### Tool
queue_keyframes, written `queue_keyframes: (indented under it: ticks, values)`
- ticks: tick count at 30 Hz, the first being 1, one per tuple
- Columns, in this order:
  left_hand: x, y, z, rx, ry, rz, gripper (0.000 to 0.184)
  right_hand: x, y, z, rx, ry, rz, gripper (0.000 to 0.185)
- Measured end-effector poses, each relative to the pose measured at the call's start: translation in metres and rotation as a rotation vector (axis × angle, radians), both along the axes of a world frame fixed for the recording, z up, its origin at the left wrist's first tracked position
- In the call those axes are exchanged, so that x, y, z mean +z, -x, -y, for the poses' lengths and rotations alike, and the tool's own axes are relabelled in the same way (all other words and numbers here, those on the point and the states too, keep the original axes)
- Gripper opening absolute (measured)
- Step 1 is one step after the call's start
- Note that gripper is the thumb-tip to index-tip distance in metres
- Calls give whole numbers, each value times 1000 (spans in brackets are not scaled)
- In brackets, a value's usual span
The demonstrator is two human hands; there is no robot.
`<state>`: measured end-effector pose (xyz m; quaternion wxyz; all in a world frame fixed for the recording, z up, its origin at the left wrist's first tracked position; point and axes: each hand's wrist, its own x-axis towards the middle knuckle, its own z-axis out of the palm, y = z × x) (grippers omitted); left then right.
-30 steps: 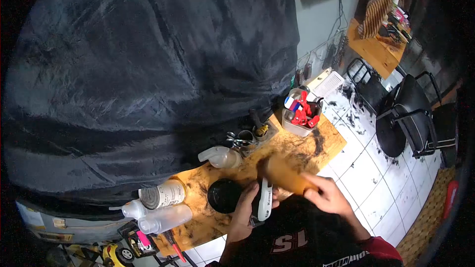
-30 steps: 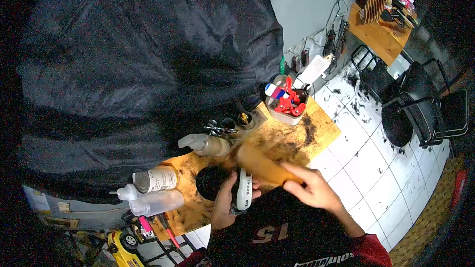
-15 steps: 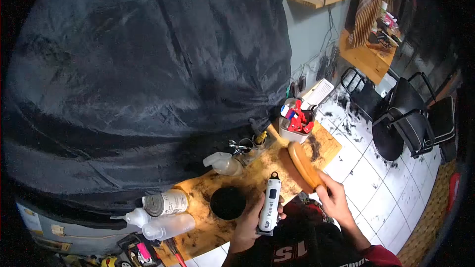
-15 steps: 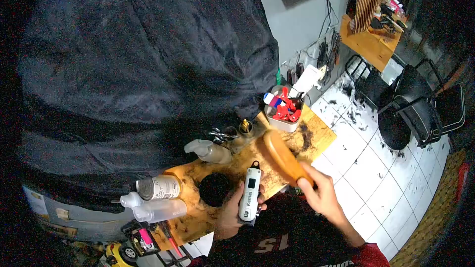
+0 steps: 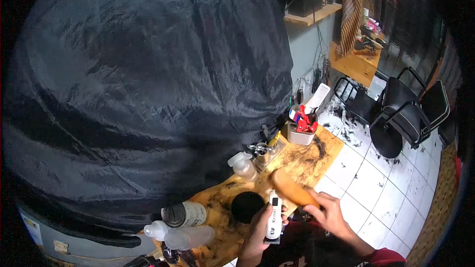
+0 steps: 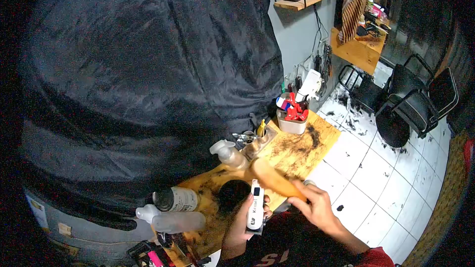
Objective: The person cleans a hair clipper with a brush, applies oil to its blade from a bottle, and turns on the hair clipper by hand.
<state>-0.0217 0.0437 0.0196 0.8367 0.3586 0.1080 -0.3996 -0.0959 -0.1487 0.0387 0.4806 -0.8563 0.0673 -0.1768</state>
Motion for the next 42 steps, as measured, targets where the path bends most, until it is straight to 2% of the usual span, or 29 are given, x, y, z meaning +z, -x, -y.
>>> queue_keyframes:
  ticks: [1, 3, 8, 10, 11, 12, 14, 15, 16, 18, 19, 20, 22, 23, 26, 28, 29, 30, 31, 32, 34, 36, 38, 42]
  values:
    - [3, -2, 0, -6, 1, -2, 34, 10, 0, -1, -63, 16, -72, 46]
    - [6, -4, 0, -6, 198, -36, 34, 14, 7, 0, -81, -42, -104, 44]
    - [-18, -12, 18, 84, 81, 23, 32, 28, 22, -5, 178, -120, 40, 46]
    - [-36, -19, 25, 45, 48, 124, 33, 35, 20, -6, 250, -71, -53, 48]
    - [-40, -21, 27, 14, 164, 71, 35, 34, 13, -6, 264, -49, 63, 48]
    - [-31, -22, 32, 10, 153, 64, 35, 30, 12, -2, 259, -60, 58, 48]
    - [-6, -24, 42, 114, 391, 40, 34, 19, 12, 13, 290, 15, 34, 48]
    - [-16, -30, 36, 139, 315, -50, 34, 9, 14, 22, 270, 3, 56, 48]
    - [6, -28, 45, 278, 241, 65, 33, -8, 18, 35, 243, 59, 113, 47]
    - [20, -31, 59, 386, -77, 147, 32, -18, 30, 58, 145, 151, 75, 46]
    - [24, -32, 63, 347, 100, 172, 29, -18, 35, 67, 109, 189, 21, 47]
    - [23, -33, 68, 351, 92, 160, 29, -21, 38, 76, 88, 240, 6, 47]
    - [21, -34, 82, 409, -6, 115, 30, -19, 33, 82, 40, 116, -22, 48]
    - [21, -34, 89, 417, -151, 133, 30, -14, 24, 80, 59, 57, 34, 48]
    - [-8, -40, 101, 363, -80, 19, 29, 5, -8, 84, 164, -29, 105, 50]
    - [20, -47, 123, 364, -82, 82, 29, 5, -20, 95, 412, 435, 397, 31]
    - [26, -48, 128, 393, -95, 138, 30, -11, -17, 102, 388, 190, 357, 25]
    - [28, -45, 128, 425, -108, 189, 31, -28, -14, 112, 373, 294, 415, 33]
    - [13, -48, 121, 333, 40, 92, 32, -30, -4, 121, 313, 164, 231, 37]
    - [6, -51, 123, 432, -78, 34, 32, -31, 2, 130, 251, 46, 52, 42]
    - [7, -54, 122, 423, 82, 52, 33, -37, 5, 145, 168, 102, 18, 49]
    - [13, -57, 130, 442, -23, 61, 33, -36, -3, 152, 133, 83, 46, 47]
    - [13, -54, 132, 454, -133, 67, 33, -28, -21, 146, 158, 9, 125, 47]
    - [7, -57, 135, 392, -54, 28, 33, -13, -34, 129, 393, -43, 126, 47]
